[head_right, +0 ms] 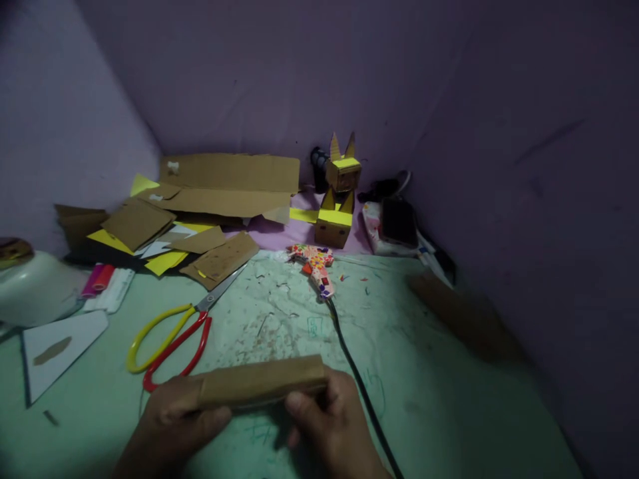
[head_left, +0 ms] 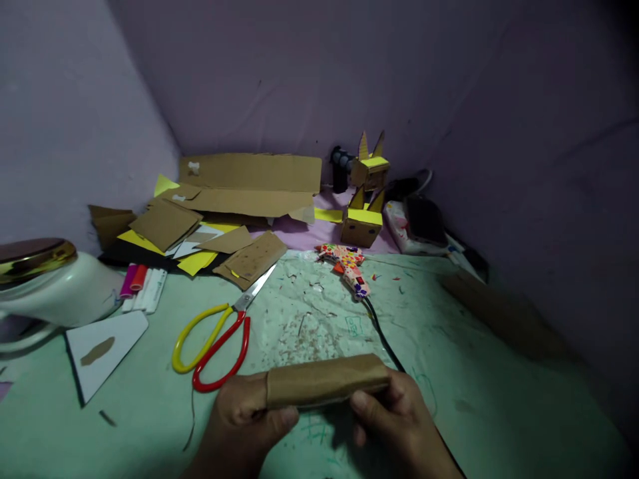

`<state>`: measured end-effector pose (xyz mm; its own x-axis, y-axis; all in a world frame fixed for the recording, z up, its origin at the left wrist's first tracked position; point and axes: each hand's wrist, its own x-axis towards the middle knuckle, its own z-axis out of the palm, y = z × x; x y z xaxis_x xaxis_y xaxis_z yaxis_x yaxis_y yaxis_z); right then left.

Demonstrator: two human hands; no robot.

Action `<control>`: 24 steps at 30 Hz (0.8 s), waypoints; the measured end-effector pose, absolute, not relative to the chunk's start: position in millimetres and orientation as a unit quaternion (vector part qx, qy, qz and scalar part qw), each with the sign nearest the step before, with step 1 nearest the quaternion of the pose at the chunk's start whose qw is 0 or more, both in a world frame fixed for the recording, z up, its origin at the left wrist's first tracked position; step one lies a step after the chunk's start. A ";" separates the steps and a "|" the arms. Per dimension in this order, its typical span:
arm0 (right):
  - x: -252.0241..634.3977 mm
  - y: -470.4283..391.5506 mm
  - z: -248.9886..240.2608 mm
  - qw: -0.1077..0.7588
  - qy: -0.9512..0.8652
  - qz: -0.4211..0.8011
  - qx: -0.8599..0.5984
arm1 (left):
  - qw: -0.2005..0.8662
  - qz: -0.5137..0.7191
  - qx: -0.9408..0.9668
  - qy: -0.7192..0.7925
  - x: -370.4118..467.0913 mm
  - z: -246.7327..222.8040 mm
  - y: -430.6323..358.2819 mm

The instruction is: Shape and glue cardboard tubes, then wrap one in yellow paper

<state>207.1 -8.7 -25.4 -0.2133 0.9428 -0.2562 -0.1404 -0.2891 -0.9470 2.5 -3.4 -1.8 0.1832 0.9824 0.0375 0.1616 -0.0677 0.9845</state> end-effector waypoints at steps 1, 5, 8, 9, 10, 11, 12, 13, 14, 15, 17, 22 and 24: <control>205.7 -7.8 -26.0 0.428 -0.415 0.650 -0.471 | 0.467 0.428 0.605 0.483 3.1 -1.9 -2.4; 209.3 1.7 -14.6 0.436 -0.401 0.641 -0.488 | 0.331 0.428 0.666 0.513 -1.3 3.8 4.0; 230.0 18.5 5.3 0.394 -0.460 0.569 -0.556 | 0.219 0.459 0.658 0.555 -15.7 13.5 14.9; 238.9 26.8 11.6 0.379 -0.482 0.524 -0.591 | 0.197 0.464 0.648 0.572 -21.3 17.0 20.9; 247.5 36.7 16.9 0.371 -0.502 0.465 -0.628 | 0.181 0.461 0.640 0.588 -26.2 20.1 28.1; 254.9 47.9 20.8 0.358 -0.526 0.401 -0.660 | 0.169 0.452 0.639 0.599 -30.1 22.6 36.1; 260.4 60.1 23.1 0.334 -0.549 0.338 -0.687 | 0.161 0.445 0.645 0.600 -32.7 24.0 44.5; 263.4 72.7 24.0 0.306 -0.571 0.290 -0.704 | 0.149 0.449 0.648 0.596 -33.8 24.2 52.4; 263.8 85.0 23.5 0.274 -0.588 0.262 -0.715 | 0.134 0.461 0.647 0.592 -33.7 23.0 59.4; 262.0 96.6 21.9 0.257 -0.597 0.251 -0.717 | 0.116 0.474 0.645 0.588 -32.7 20.5 64.7; 253.8 115.2 16.4 0.237 -0.605 0.248 -0.718 | 0.075 0.498 0.644 0.576 -30.2 12.7 69.8; 237.3 135.0 1.9 0.224 -0.584 0.274 -0.731 | 0.053 0.481 0.692 0.535 -32.7 -2.4 61.4; 238.1 137.4 -1.1 0.234 -0.564 0.313 -0.728 | 0.067 0.475 0.691 0.541 -35.0 -2.1 59.6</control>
<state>238.1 137.4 -1.1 0.1682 0.9669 -0.1919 0.6737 -0.2548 -0.6937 -35.0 59.6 -2.1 -0.0371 0.8109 0.5841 0.6841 -0.4055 0.6064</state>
